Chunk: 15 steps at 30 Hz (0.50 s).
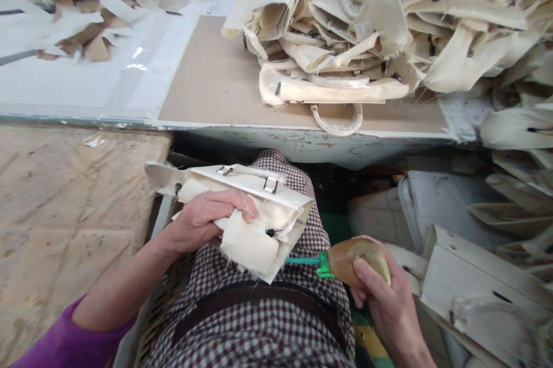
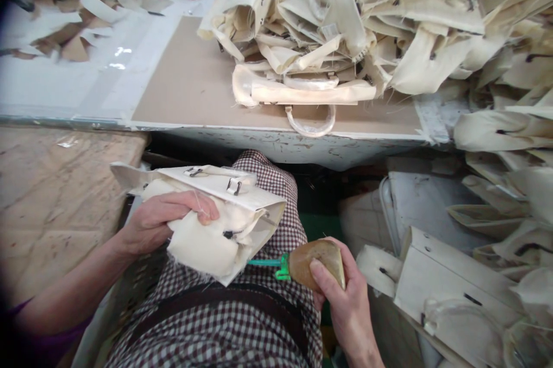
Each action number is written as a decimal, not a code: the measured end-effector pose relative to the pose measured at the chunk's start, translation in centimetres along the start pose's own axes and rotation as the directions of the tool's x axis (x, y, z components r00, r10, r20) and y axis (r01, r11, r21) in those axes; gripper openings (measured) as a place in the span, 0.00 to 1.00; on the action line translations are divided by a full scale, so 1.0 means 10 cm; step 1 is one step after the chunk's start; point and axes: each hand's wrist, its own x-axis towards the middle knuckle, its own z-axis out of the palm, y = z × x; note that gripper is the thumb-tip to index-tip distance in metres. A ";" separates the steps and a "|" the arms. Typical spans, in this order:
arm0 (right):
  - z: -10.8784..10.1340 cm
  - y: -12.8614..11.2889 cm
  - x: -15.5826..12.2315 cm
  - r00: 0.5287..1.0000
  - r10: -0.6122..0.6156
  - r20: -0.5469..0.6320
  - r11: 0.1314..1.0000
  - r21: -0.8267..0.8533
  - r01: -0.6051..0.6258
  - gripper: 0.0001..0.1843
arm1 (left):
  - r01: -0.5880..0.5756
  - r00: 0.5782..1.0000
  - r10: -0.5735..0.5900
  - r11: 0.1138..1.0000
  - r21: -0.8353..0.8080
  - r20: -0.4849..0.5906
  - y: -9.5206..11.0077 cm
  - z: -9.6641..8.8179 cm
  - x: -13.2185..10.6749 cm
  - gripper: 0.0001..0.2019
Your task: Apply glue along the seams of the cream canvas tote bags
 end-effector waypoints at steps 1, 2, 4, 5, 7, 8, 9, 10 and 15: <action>0.03 -0.03 -0.05 0.999 0.032 -0.006 0.999 0.021 -0.032 0.33 | -0.003 1.000 0.003 1.000 0.002 -0.001 0.00 0.00 0.00 0.07; 0.06 -0.06 -0.09 0.998 0.070 -0.006 0.996 0.054 -0.070 0.34 | -0.004 1.000 0.004 1.000 0.001 -0.005 0.00 0.00 0.00 0.07; 0.08 -0.08 -0.12 0.994 0.108 -0.007 0.990 0.096 -0.107 0.36 | 0.006 1.000 -0.006 1.000 -0.009 -0.010 0.00 0.00 0.00 0.06; 0.08 -0.08 -0.11 0.994 0.107 -0.013 0.990 0.099 -0.105 0.36 | 0.010 1.000 -0.010 1.000 -0.013 -0.010 0.00 0.01 0.00 0.06; 0.05 -0.03 -0.06 0.996 0.085 -0.036 0.992 0.094 -0.081 0.36 | 0.014 1.000 -0.014 1.000 -0.011 -0.005 0.00 0.01 0.01 0.06; 0.03 0.00 -0.01 0.997 0.064 -0.054 0.994 0.087 -0.059 0.36 | 0.010 1.000 -0.010 1.000 -0.007 -0.001 0.00 0.01 0.02 0.06; 0.00 0.04 0.04 0.997 0.039 -0.071 0.997 0.074 -0.034 0.37 | 0.007 1.000 -0.007 1.000 -0.003 -0.001 0.00 0.01 0.02 0.06; -0.02 0.07 0.08 0.996 0.013 -0.086 0.998 0.058 -0.008 0.37 | 0.007 1.000 -0.007 1.000 0.000 -0.002 0.00 0.01 0.02 0.06; -0.10 0.17 0.19 0.988 -0.056 -0.145 0.996 0.065 0.066 0.34 | 0.013 1.000 -0.013 1.000 -0.009 -0.019 0.00 0.01 0.02 0.07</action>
